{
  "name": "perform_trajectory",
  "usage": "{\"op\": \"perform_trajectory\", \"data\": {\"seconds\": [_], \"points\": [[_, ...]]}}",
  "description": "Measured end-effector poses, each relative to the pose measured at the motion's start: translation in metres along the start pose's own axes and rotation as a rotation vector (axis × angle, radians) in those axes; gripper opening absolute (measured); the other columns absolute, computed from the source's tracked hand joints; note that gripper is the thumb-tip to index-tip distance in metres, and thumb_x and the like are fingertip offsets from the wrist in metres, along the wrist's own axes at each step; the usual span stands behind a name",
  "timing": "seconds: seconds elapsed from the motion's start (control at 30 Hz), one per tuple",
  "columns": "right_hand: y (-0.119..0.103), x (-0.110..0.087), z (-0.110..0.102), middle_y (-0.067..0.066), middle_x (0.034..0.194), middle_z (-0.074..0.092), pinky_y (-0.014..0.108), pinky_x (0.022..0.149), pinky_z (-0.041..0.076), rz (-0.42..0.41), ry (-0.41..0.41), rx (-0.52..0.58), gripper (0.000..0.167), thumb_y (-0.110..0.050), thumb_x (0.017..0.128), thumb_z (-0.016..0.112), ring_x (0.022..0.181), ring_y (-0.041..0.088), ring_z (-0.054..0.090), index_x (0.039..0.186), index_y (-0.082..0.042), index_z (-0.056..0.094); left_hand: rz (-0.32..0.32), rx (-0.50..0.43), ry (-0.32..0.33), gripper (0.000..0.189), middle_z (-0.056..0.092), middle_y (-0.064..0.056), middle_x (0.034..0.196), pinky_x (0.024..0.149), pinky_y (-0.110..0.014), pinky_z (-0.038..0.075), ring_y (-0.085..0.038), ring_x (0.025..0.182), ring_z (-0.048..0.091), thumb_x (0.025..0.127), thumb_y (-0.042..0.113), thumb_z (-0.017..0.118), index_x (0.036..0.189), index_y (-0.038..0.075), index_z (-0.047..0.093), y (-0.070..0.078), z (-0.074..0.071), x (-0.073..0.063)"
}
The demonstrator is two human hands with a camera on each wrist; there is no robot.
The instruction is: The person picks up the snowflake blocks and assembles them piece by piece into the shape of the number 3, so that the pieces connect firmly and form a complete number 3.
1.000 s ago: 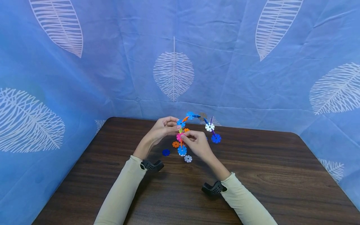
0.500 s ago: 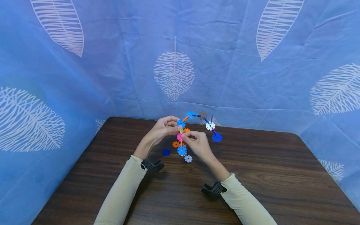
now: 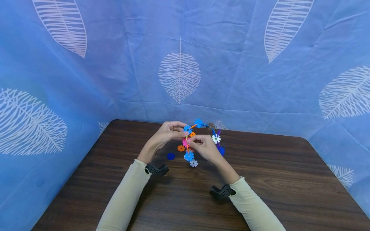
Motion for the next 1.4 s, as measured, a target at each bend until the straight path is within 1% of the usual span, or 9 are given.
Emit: {"op": "perform_trajectory", "data": {"seconds": [0.13, 0.33, 0.5, 0.67, 0.8, 0.93, 1.17, 1.33, 1.4], "points": [[0.001, 0.0, 0.002, 0.029, 0.093, 0.072, 0.03, 0.071, 0.063, -0.009, -0.036, 0.012, 0.022, -0.007, 0.101, 0.061, 0.071, 0.007, 0.069, 0.103, 0.012, 0.071, -0.011, 0.006, -0.004, 0.043, 0.073, -0.008, 0.102, 0.102, -0.061, 0.05, -0.016, 0.087, 0.075, 0.093, 0.008, 0.073, 0.134, -0.001, 0.063, -0.001, -0.001, -0.001], [0.008, 0.002, 0.001, 0.024, 0.094, 0.073, 0.047, 0.08, 0.063, 0.025, -0.035, 0.016, 0.023, -0.01, 0.103, 0.06, 0.077, 0.013, 0.07, 0.107, 0.009, 0.071, 0.004, 0.045, 0.02, 0.043, 0.073, -0.012, 0.112, 0.097, -0.048, 0.057, -0.015, 0.093, 0.073, 0.095, 0.011, 0.072, 0.136, 0.003, 0.063, -0.001, -0.001, -0.001], [0.017, 0.003, 0.004, 0.026, 0.103, 0.072, 0.049, 0.085, 0.062, 0.098, -0.045, 0.071, 0.024, -0.01, 0.104, 0.058, 0.081, 0.014, 0.072, 0.112, 0.01, 0.069, -0.003, 0.041, 0.037, 0.044, 0.07, -0.017, 0.121, 0.096, -0.047, 0.058, -0.015, 0.095, 0.072, 0.096, 0.012, 0.07, 0.138, 0.003, 0.062, -0.005, -0.001, 0.0], [0.019, 0.003, 0.008, 0.03, 0.11, 0.071, 0.05, 0.09, 0.06, 0.131, -0.064, 0.116, 0.027, -0.01, 0.104, 0.058, 0.085, 0.016, 0.074, 0.118, 0.012, 0.066, -0.016, 0.041, 0.052, 0.044, 0.068, -0.019, 0.125, 0.093, -0.043, 0.06, -0.018, 0.1, 0.072, 0.096, 0.013, 0.07, 0.139, 0.004, 0.061, -0.008, -0.003, 0.002], [0.015, 0.001, 0.006, 0.028, 0.109, 0.073, 0.048, 0.092, 0.06, 0.146, -0.08, 0.059, 0.029, -0.011, 0.104, 0.059, 0.094, 0.024, 0.075, 0.121, 0.011, 0.067, -0.027, 0.042, 0.063, 0.044, 0.069, -0.018, 0.124, 0.093, -0.042, 0.06, -0.02, 0.102, 0.072, 0.096, 0.013, 0.071, 0.139, 0.005, 0.063, -0.01, -0.008, 0.002], [0.004, -0.001, -0.006, 0.026, 0.111, 0.074, 0.048, 0.094, 0.059, 0.143, -0.095, -0.015, 0.03, -0.013, 0.104, 0.06, 0.101, 0.03, 0.075, 0.122, 0.009, 0.068, -0.034, 0.065, 0.073, 0.043, 0.069, -0.016, 0.124, 0.092, -0.04, 0.061, -0.019, 0.101, 0.071, 0.096, 0.015, 0.072, 0.137, 0.007, 0.065, -0.011, -0.015, 0.003], [-0.019, -0.004, -0.045, 0.024, 0.112, 0.074, 0.038, 0.089, 0.062, 0.048, -0.031, -0.016, 0.03, -0.014, 0.103, 0.06, 0.096, 0.016, 0.075, 0.122, 0.009, 0.066, -0.054, 0.112, 0.064, 0.043, 0.07, -0.017, 0.122, 0.095, -0.042, 0.059, -0.02, 0.099, 0.071, 0.094, 0.017, 0.074, 0.135, 0.008, 0.067, -0.014, -0.022, 0.002], [-0.019, -0.006, -0.074, 0.019, 0.118, 0.072, 0.03, 0.084, 0.06, -0.026, 0.046, -0.215, 0.028, -0.015, 0.102, 0.063, 0.103, 0.024, 0.071, 0.122, 0.003, 0.069, -0.074, 0.141, 0.04, 0.044, 0.07, -0.013, 0.121, 0.096, -0.042, 0.059, -0.019, 0.099, 0.071, 0.095, 0.016, 0.073, 0.137, 0.009, 0.065, -0.019, -0.024, 0.002], [-0.014, -0.006, -0.08, 0.018, 0.123, 0.07, 0.033, 0.085, 0.058, -0.027, 0.046, -0.305, 0.026, -0.014, 0.101, 0.064, 0.109, 0.03, 0.068, 0.123, 0.0, 0.07, -0.084, 0.146, 0.025, 0.044, 0.071, -0.011, 0.119, 0.096, -0.043, 0.059, -0.02, 0.1, 0.072, 0.096, 0.016, 0.072, 0.138, 0.008, 0.064, -0.021, -0.025, 0.002]]}}
Point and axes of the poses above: each hand's wrist, its own x-axis towards the middle knuckle, its own z-axis out of the palm, y = z × x, the point moved 8 cm from there along x, towards the middle knuckle
